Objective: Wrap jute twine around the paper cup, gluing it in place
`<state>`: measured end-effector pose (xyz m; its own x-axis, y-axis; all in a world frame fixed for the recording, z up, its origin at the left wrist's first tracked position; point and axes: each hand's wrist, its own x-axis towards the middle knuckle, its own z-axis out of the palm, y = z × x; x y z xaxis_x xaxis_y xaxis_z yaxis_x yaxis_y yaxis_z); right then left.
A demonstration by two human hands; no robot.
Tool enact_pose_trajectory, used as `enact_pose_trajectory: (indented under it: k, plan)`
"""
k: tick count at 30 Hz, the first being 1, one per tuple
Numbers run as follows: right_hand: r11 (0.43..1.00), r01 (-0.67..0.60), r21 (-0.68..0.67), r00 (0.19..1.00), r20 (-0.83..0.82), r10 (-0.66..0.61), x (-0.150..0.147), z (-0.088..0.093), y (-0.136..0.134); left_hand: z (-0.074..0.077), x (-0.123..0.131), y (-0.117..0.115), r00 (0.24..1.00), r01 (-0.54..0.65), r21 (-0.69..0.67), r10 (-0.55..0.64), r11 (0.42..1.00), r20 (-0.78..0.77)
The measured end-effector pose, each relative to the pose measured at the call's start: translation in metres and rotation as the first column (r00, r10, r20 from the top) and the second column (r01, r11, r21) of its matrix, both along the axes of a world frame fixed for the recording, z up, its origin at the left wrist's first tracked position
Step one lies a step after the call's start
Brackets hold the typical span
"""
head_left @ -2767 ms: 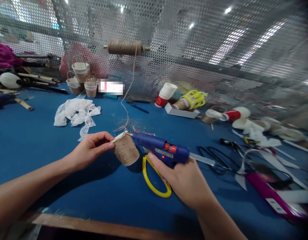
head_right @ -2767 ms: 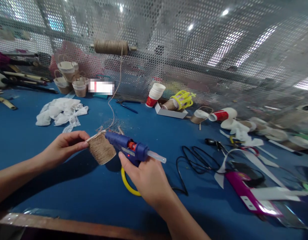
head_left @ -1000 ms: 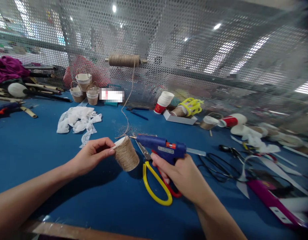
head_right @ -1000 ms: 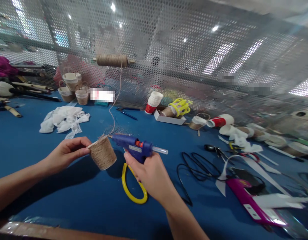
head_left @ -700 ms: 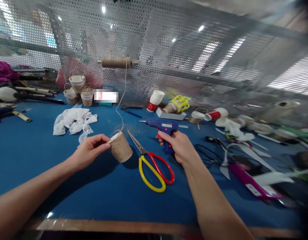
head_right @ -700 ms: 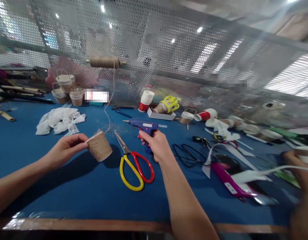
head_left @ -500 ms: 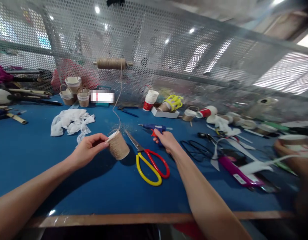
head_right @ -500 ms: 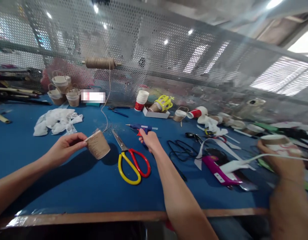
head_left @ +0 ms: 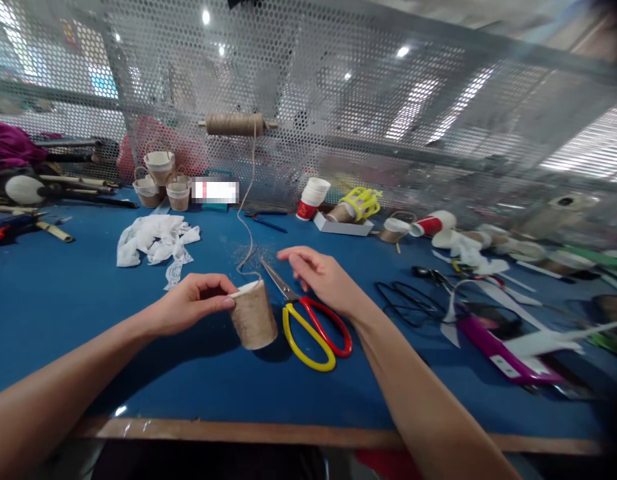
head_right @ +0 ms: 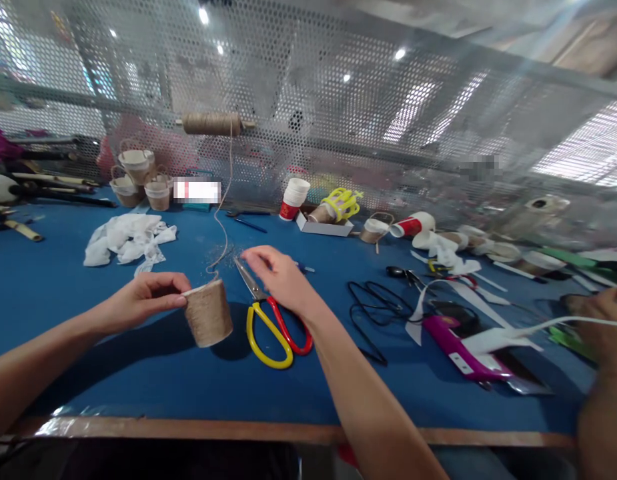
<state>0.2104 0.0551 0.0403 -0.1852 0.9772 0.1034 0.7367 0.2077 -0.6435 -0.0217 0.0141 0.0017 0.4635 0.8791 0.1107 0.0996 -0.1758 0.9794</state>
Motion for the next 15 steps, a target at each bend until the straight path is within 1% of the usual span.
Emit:
enact_pose_trajectory:
  k: [1,2,3,4,5,6,7,10,12,15]
  plan:
    - [0.977,-0.21,-0.041,0.975,-0.083,0.206,-0.008,0.003,-0.007,0.002,0.0,-0.002,0.999,0.047,-0.018,-0.047,0.999,0.006]
    - [0.929,-0.368,-0.042,0.921,-0.152,0.358,-0.014,0.005,-0.012,0.003,0.0,-0.004,0.996,0.085,-0.036,-0.085,0.996,0.017]
    - [0.882,-0.47,-0.031,0.869,-0.191,0.457,-0.019,0.006,-0.017,0.004,0.0,-0.005,0.993,0.115,-0.059,-0.114,0.992,0.023]
    - [0.838,-0.545,-0.02,0.82,-0.222,0.528,-0.023,0.005,-0.019,0.004,0.0,-0.006,0.99,0.14,-0.08,-0.138,0.987,0.029]
    - [0.819,-0.574,-0.011,0.798,-0.233,0.556,-0.025,0.004,-0.021,0.005,0.0,-0.006,0.987,0.157,-0.098,-0.154,0.983,0.038]
    - [0.816,-0.577,-0.01,0.794,-0.239,0.559,-0.025,0.001,-0.021,0.005,0.0,-0.006,0.985,0.168,-0.113,-0.164,0.979,0.047]
    - [0.826,-0.563,-0.011,0.802,-0.248,0.543,-0.025,-0.002,-0.021,0.005,-0.001,-0.006,0.984,0.174,-0.124,-0.169,0.977,0.057]
    - [0.872,-0.489,0.006,0.836,-0.285,0.47,-0.019,-0.009,-0.021,0.005,-0.001,-0.005,0.983,0.172,-0.157,-0.161,0.972,0.084]
    - [0.894,-0.446,0.055,0.857,-0.263,0.444,-0.015,-0.011,-0.022,0.005,-0.001,-0.004,0.985,0.164,-0.18,-0.15,0.97,0.09]
    - [0.906,-0.405,0.124,0.886,-0.192,0.423,-0.011,-0.01,-0.025,0.006,-0.001,-0.002,0.988,0.143,-0.194,-0.128,0.97,0.088]
